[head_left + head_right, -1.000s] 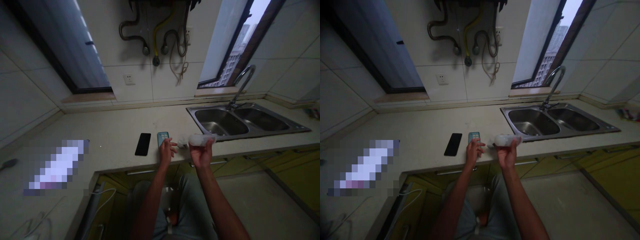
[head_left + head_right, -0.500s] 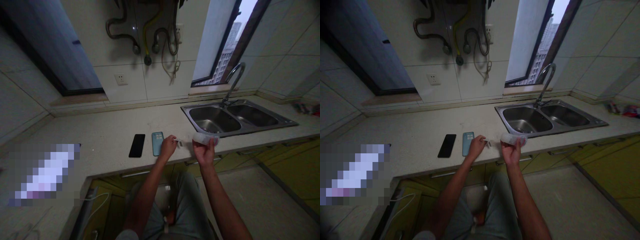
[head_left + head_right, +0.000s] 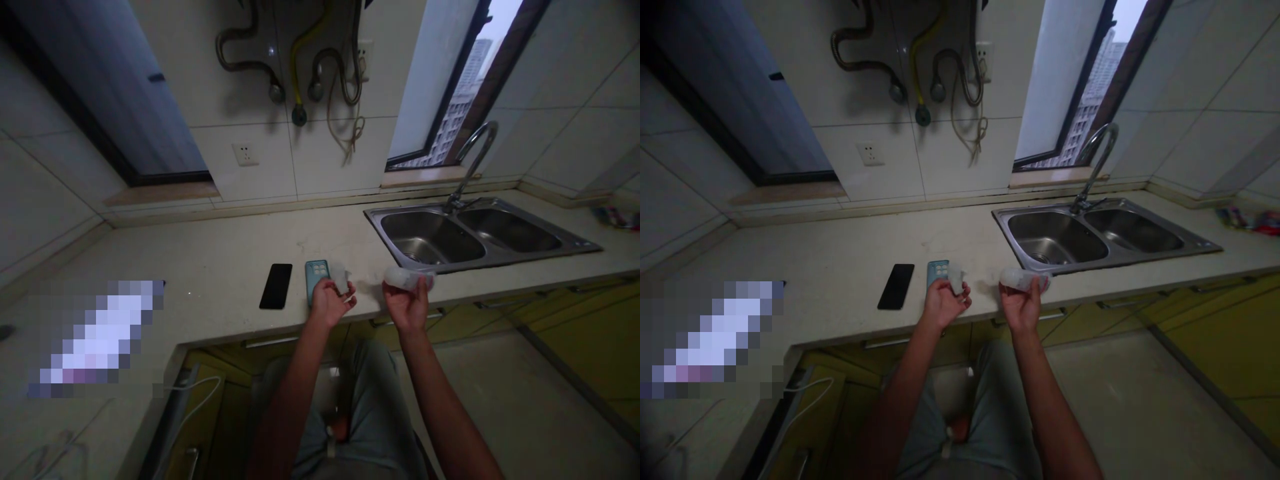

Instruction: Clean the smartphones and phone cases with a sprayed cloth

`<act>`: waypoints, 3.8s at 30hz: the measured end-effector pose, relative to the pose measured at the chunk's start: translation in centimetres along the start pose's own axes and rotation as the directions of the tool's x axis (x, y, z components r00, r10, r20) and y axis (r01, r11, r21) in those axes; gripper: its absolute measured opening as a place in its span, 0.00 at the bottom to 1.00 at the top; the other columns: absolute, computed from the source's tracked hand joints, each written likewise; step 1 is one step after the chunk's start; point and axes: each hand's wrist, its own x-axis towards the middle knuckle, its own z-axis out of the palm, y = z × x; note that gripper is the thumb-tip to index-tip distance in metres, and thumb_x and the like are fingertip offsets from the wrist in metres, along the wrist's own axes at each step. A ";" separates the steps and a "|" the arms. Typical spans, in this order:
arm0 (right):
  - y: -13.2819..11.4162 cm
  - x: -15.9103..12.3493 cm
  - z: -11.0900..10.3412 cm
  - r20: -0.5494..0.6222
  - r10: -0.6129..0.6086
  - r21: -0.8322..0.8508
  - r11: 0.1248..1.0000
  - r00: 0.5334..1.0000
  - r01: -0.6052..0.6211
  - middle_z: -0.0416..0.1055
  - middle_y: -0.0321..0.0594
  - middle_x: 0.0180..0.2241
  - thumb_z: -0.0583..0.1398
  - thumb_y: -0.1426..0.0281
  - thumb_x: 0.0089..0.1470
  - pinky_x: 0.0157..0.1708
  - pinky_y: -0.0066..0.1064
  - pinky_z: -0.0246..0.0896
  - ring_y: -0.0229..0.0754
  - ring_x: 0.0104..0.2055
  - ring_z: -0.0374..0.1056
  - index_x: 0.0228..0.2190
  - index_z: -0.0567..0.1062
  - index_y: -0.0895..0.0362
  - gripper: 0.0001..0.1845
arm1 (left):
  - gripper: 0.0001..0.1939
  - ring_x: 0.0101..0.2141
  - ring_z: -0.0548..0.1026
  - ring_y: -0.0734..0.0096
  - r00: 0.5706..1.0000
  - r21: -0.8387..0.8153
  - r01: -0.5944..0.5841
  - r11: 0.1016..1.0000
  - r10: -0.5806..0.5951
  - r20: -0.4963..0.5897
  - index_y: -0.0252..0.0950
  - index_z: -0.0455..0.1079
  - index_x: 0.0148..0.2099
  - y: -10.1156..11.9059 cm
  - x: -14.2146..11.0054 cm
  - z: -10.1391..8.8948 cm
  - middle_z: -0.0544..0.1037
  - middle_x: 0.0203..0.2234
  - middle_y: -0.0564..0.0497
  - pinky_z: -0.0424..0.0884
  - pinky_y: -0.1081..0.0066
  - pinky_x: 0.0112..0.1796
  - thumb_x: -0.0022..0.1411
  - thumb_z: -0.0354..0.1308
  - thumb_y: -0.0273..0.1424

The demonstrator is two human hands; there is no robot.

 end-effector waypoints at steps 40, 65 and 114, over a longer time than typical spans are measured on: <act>4.9 1.2 -1.3 0.141 0.341 -0.130 0.937 0.930 -0.324 0.80 0.38 0.41 0.70 0.61 0.49 0.50 0.43 0.71 0.43 0.45 0.75 0.39 0.75 0.52 0.17 | 0.20 0.15 0.66 0.76 0.766 0.854 -0.446 0.266 0.608 0.211 0.34 0.75 0.47 5.0 0.0 -3.1 0.71 0.14 0.58 0.58 0.76 0.19 0.51 0.68 0.32; 4.1 1.0 -0.6 0.092 0.236 -0.016 0.972 0.967 -0.235 0.80 0.30 0.38 0.69 0.60 0.50 0.49 0.42 0.70 0.40 0.43 0.75 0.38 0.76 0.48 0.14 | 0.24 0.41 0.79 0.63 0.953 -0.127 -0.295 0.947 0.302 0.038 0.32 0.72 0.49 0.3 -0.6 -1.5 0.81 0.37 0.44 0.74 0.65 0.46 0.47 0.54 0.23; 4.5 -1.6 4.4 0.480 -0.058 -0.575 0.733 0.875 0.364 0.81 0.46 0.38 0.72 0.51 0.43 0.43 0.39 0.71 0.50 0.42 0.76 0.38 0.79 0.55 0.26 | 0.14 0.39 0.80 0.64 0.981 -0.192 -0.153 0.969 0.172 0.087 0.31 0.76 0.41 -3.0 1.7 -2.5 0.82 0.35 0.43 0.74 0.62 0.47 0.66 0.49 0.29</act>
